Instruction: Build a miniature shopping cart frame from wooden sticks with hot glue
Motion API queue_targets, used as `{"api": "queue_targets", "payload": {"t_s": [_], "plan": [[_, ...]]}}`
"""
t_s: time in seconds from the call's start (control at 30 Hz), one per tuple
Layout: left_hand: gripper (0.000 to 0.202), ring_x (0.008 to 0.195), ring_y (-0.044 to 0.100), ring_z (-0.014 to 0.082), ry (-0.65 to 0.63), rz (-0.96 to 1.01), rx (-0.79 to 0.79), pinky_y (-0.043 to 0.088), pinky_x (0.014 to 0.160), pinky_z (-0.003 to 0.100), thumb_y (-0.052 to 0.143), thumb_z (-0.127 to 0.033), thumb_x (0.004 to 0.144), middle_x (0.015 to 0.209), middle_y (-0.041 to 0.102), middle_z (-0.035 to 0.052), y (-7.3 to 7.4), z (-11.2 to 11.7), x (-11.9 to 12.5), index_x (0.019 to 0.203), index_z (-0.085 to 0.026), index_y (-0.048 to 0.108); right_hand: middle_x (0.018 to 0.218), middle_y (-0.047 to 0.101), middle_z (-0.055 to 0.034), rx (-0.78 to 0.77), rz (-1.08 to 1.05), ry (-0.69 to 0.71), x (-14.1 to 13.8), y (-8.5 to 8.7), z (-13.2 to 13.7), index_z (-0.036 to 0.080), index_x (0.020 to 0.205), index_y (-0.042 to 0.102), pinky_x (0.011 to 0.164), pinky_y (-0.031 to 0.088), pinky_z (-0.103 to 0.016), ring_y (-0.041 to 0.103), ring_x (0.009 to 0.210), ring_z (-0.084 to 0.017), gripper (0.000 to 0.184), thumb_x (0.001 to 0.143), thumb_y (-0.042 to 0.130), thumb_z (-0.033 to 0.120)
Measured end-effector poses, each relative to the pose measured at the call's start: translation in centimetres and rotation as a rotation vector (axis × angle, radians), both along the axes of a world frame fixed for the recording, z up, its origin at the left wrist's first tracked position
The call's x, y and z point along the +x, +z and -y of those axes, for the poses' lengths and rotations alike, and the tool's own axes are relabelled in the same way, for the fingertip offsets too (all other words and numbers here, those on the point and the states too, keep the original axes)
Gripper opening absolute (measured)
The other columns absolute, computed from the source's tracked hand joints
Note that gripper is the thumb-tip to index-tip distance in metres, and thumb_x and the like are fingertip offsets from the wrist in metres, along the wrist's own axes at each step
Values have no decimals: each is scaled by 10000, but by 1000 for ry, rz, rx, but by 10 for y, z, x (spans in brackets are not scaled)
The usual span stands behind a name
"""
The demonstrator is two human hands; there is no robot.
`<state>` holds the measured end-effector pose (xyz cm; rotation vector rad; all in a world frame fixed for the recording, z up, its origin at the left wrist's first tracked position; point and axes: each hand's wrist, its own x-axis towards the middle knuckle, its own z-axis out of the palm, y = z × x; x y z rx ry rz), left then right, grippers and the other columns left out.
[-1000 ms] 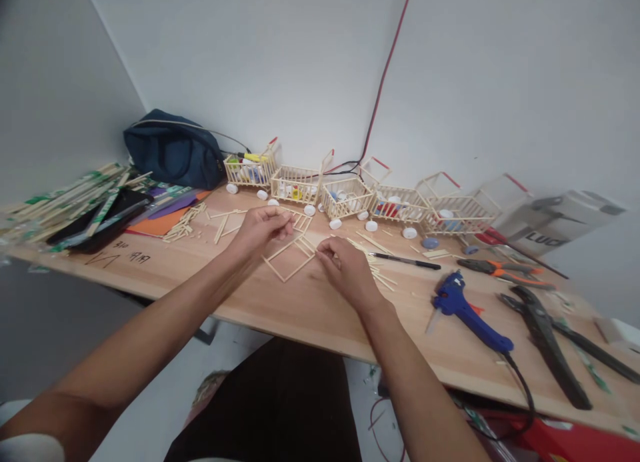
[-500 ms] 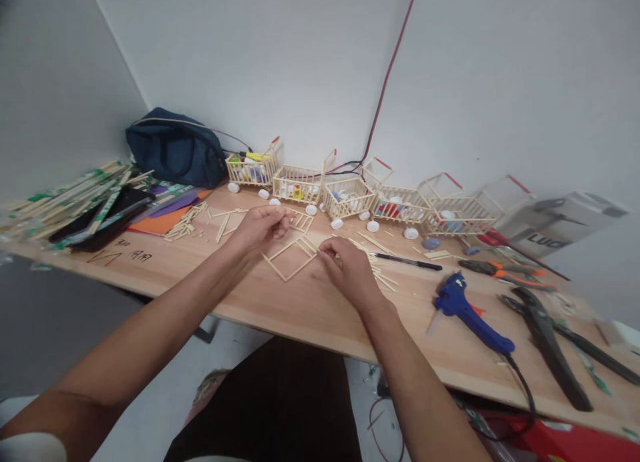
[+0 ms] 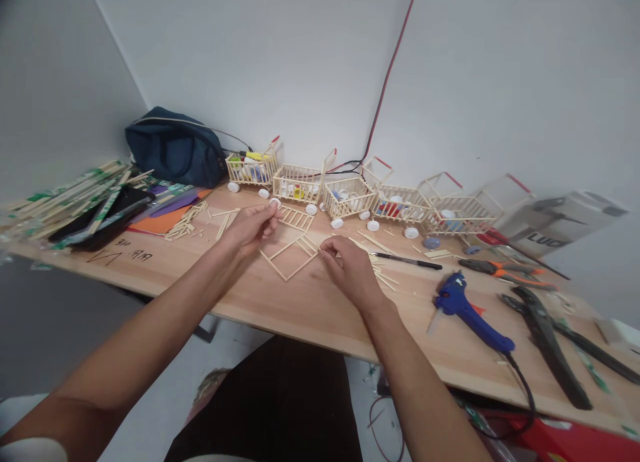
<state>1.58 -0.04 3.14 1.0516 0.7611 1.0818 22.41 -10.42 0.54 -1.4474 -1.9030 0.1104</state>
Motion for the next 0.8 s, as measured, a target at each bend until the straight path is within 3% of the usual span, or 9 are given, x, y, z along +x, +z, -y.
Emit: {"api": "queue_targets", "payload": {"t_s": [0.17,0.27,0.37,0.47,0.63,0.8], "plan": [[89,473,513,44,54,11,42,328,451,165,711,-162,770,638,670,29,3,0,-11,792,-76,697,792,643,-26,12,-3,0,-1,2,1,194,861,600,660,395,-275,558,713,-158,76,909,554,232],[141,553,595,78,78,-91,91,416,529,186,695,-123,729,721,721,52,5,-1,-25,866,-92,703,797,641,-27,19,-4,7,-1,1,1,190,866,601,662,394,-273,557,718,-156,69,909,558,223],[151,557,608,96,138,-226,199,427,533,199,690,-155,706,744,738,51,6,-3,-44,852,-119,686,802,640,-26,30,-1,12,0,1,0,193,874,602,668,393,-273,557,727,-157,63,912,559,219],[130,506,568,94,213,-400,293,377,481,199,715,-242,702,698,725,57,5,-5,-65,718,-126,657,801,639,-24,32,-2,13,2,0,0,195,874,603,673,394,-275,558,728,-158,72,918,557,229],[211,419,454,78,378,-618,341,320,445,214,647,-293,757,522,602,1,2,-12,-101,599,-155,625,808,643,-26,26,2,20,2,0,-1,197,879,604,677,397,-277,563,731,-160,71,916,555,232],[283,432,461,106,405,-750,317,334,462,239,584,-358,798,506,572,7,-1,-26,-130,610,-163,664,789,637,-22,20,4,11,0,2,0,198,863,601,671,397,-279,559,713,-159,72,909,553,226]]}}
